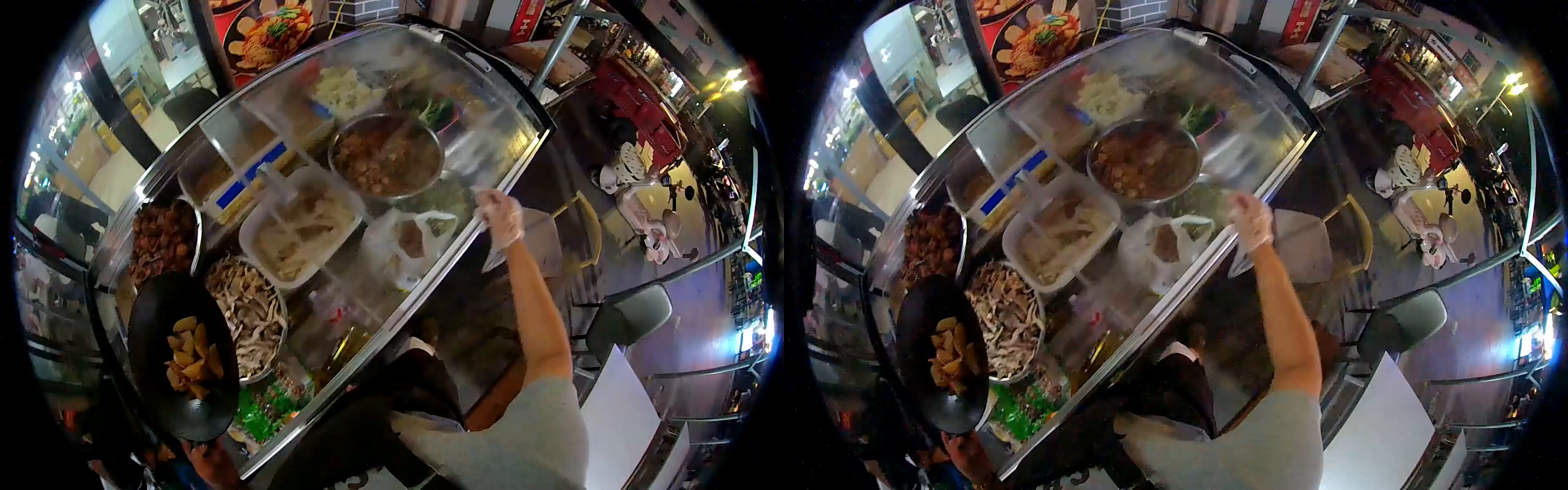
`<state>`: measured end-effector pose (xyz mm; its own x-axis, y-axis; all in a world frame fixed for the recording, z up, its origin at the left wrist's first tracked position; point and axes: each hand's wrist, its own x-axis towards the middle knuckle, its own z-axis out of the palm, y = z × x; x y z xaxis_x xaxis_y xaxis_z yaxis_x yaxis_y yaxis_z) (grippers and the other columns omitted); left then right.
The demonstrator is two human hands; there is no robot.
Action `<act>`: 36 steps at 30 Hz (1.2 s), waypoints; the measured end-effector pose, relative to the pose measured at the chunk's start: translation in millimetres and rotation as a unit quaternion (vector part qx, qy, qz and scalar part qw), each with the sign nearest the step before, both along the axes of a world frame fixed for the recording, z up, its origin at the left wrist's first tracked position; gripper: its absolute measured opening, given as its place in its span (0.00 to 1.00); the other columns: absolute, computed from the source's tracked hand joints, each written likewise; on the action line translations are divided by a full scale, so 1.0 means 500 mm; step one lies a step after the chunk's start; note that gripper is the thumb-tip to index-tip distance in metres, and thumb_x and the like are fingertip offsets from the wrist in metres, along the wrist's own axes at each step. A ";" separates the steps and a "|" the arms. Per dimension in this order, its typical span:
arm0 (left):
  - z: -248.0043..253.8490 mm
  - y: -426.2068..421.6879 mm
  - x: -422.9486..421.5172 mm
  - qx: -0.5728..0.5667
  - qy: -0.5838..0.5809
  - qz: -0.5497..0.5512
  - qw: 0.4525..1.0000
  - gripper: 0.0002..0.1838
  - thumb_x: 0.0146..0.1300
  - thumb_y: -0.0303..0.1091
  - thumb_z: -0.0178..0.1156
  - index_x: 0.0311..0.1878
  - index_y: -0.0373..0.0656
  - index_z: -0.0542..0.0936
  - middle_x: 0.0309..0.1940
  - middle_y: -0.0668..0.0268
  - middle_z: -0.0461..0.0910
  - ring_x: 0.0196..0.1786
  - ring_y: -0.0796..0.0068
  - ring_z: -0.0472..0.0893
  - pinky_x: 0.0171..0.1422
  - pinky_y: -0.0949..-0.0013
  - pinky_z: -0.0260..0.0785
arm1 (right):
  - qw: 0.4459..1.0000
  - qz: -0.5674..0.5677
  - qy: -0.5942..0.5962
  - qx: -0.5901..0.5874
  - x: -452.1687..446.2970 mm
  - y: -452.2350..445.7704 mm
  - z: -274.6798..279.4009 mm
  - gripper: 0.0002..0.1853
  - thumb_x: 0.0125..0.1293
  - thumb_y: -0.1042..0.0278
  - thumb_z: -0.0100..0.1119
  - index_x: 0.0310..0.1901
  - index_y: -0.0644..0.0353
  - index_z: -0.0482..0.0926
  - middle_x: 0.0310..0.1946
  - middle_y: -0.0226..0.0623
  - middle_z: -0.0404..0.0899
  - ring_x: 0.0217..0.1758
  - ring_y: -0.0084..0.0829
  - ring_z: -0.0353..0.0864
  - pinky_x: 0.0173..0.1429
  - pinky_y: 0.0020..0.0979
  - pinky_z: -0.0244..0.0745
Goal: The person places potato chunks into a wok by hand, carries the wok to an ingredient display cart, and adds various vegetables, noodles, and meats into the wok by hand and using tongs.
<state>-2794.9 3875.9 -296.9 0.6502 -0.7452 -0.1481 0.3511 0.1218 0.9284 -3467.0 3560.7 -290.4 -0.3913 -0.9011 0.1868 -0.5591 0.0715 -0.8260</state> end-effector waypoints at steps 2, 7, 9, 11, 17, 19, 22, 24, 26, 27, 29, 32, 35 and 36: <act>-0.020 -0.036 -0.014 -0.106 -0.068 -0.059 0.990 0.27 0.60 0.34 0.57 0.62 0.39 0.63 0.61 0.55 0.62 0.60 0.61 0.67 0.64 0.55 0.62 | 0.995 -0.033 0.087 0.033 -0.155 -0.066 -0.005 0.17 0.61 0.54 0.50 0.39 0.59 0.81 0.28 0.43 0.81 0.33 0.37 0.81 0.40 0.33 0.74; -0.083 -0.108 -0.121 -0.014 -0.258 0.031 0.966 0.26 0.63 0.40 0.54 0.59 0.34 0.66 0.59 0.52 0.66 0.59 0.59 0.68 0.63 0.59 0.64 | 0.961 -0.109 0.235 0.092 -0.462 -0.279 -0.009 0.18 0.59 0.55 0.49 0.37 0.61 0.81 0.23 0.41 0.78 0.28 0.30 0.80 0.35 0.32 0.73; -0.012 -0.177 -0.288 0.167 -0.368 0.111 0.908 0.25 0.62 0.35 0.54 0.60 0.33 0.65 0.56 0.53 0.69 0.57 0.60 0.71 0.62 0.59 0.64 | 0.934 -0.137 0.328 0.031 -0.539 -0.360 -0.009 0.18 0.59 0.55 0.47 0.34 0.60 0.81 0.27 0.43 0.81 0.33 0.38 0.82 0.41 0.37 0.73; 0.049 -0.216 -0.415 0.404 -0.447 0.134 0.787 0.28 0.57 0.27 0.58 0.61 0.34 0.64 0.54 0.55 0.72 0.55 0.59 0.72 0.62 0.59 0.63 | 0.967 -0.060 0.247 0.021 -0.606 -0.441 -0.024 0.19 0.60 0.52 0.45 0.32 0.60 0.80 0.30 0.46 0.81 0.37 0.44 0.81 0.45 0.41 0.72; 0.139 -0.344 -0.673 -0.064 -0.028 0.114 0.991 0.28 0.57 0.33 0.54 0.62 0.40 0.64 0.60 0.57 0.66 0.62 0.63 0.65 0.64 0.62 0.59 | 0.918 -0.008 0.394 0.040 -0.706 -0.607 0.011 0.17 0.61 0.56 0.45 0.34 0.56 0.82 0.34 0.42 0.81 0.42 0.45 0.79 0.48 0.39 0.73; 0.150 -0.353 -0.707 -0.124 0.045 0.082 0.988 0.29 0.56 0.31 0.55 0.63 0.40 0.63 0.59 0.58 0.67 0.60 0.62 0.68 0.63 0.60 0.61 | 0.925 0.028 0.379 0.007 -0.735 -0.653 0.005 0.14 0.60 0.57 0.46 0.31 0.53 0.82 0.35 0.37 0.81 0.43 0.41 0.79 0.48 0.36 0.73; 0.144 -0.360 -0.744 -0.172 0.099 0.083 0.977 0.28 0.54 0.28 0.54 0.61 0.40 0.65 0.59 0.59 0.68 0.60 0.61 0.69 0.63 0.58 0.63 | 0.861 0.053 0.506 -0.020 -0.817 -0.757 -0.075 0.10 0.59 0.61 0.48 0.26 0.49 0.80 0.34 0.35 0.82 0.42 0.37 0.80 0.47 0.33 0.74; 0.139 -0.362 -0.758 -0.153 0.079 0.122 0.977 0.28 0.54 0.27 0.53 0.61 0.40 0.65 0.58 0.59 0.68 0.60 0.61 0.69 0.63 0.57 0.64 | 0.811 0.050 0.584 0.003 -0.766 -0.780 -0.057 0.09 0.58 0.63 0.49 0.27 0.50 0.80 0.32 0.36 0.82 0.39 0.36 0.81 0.45 0.32 0.74; 0.147 -0.368 -0.783 -0.140 0.064 0.163 0.975 0.28 0.53 0.26 0.53 0.61 0.40 0.65 0.57 0.59 0.69 0.60 0.61 0.69 0.62 0.57 0.66 | 0.857 0.097 0.504 -0.038 -0.670 -0.761 0.010 0.09 0.58 0.63 0.51 0.31 0.54 0.81 0.30 0.40 0.81 0.36 0.38 0.81 0.42 0.33 0.74; 0.162 -0.370 -0.803 -0.155 0.089 0.176 0.968 0.28 0.53 0.25 0.52 0.61 0.39 0.65 0.57 0.58 0.69 0.59 0.60 0.69 0.63 0.56 0.65 | 0.907 0.158 0.375 -0.108 -0.602 -0.744 0.035 0.09 0.57 0.64 0.52 0.33 0.56 0.81 0.30 0.41 0.81 0.34 0.39 0.80 0.41 0.34 0.74; 0.184 -0.383 -0.817 -0.179 0.108 0.206 0.956 0.29 0.52 0.24 0.52 0.61 0.39 0.64 0.56 0.58 0.70 0.59 0.59 0.70 0.63 0.54 0.65 | 0.936 0.294 0.177 -0.075 -0.461 -0.736 0.060 0.10 0.56 0.64 0.55 0.37 0.58 0.81 0.31 0.44 0.80 0.35 0.40 0.80 0.41 0.36 0.73; 0.201 -0.385 -0.827 -0.164 0.080 0.187 0.965 0.27 0.52 0.23 0.48 0.59 0.38 0.64 0.52 0.55 0.72 0.55 0.57 0.72 0.61 0.52 0.67 | 0.895 0.429 0.114 -0.052 -0.214 -0.662 0.108 0.10 0.54 0.67 0.57 0.38 0.56 0.81 0.32 0.43 0.80 0.35 0.40 0.80 0.41 0.35 0.74; 0.161 -0.340 -0.791 -0.119 0.044 0.255 0.959 0.26 0.52 0.24 0.47 0.58 0.38 0.64 0.49 0.57 0.73 0.52 0.57 0.74 0.58 0.51 0.69 | 0.818 0.560 0.060 -0.119 0.022 -0.593 0.057 0.10 0.56 0.68 0.56 0.39 0.56 0.81 0.32 0.40 0.80 0.33 0.37 0.79 0.40 0.32 0.74; 0.172 -0.348 -0.788 -0.096 0.045 0.272 0.956 0.25 0.52 0.24 0.47 0.57 0.37 0.64 0.47 0.57 0.73 0.50 0.59 0.75 0.54 0.50 0.71 | 0.776 0.594 0.103 -0.186 0.087 -0.572 0.064 0.10 0.57 0.68 0.55 0.40 0.56 0.81 0.32 0.39 0.80 0.33 0.35 0.79 0.40 0.31 0.74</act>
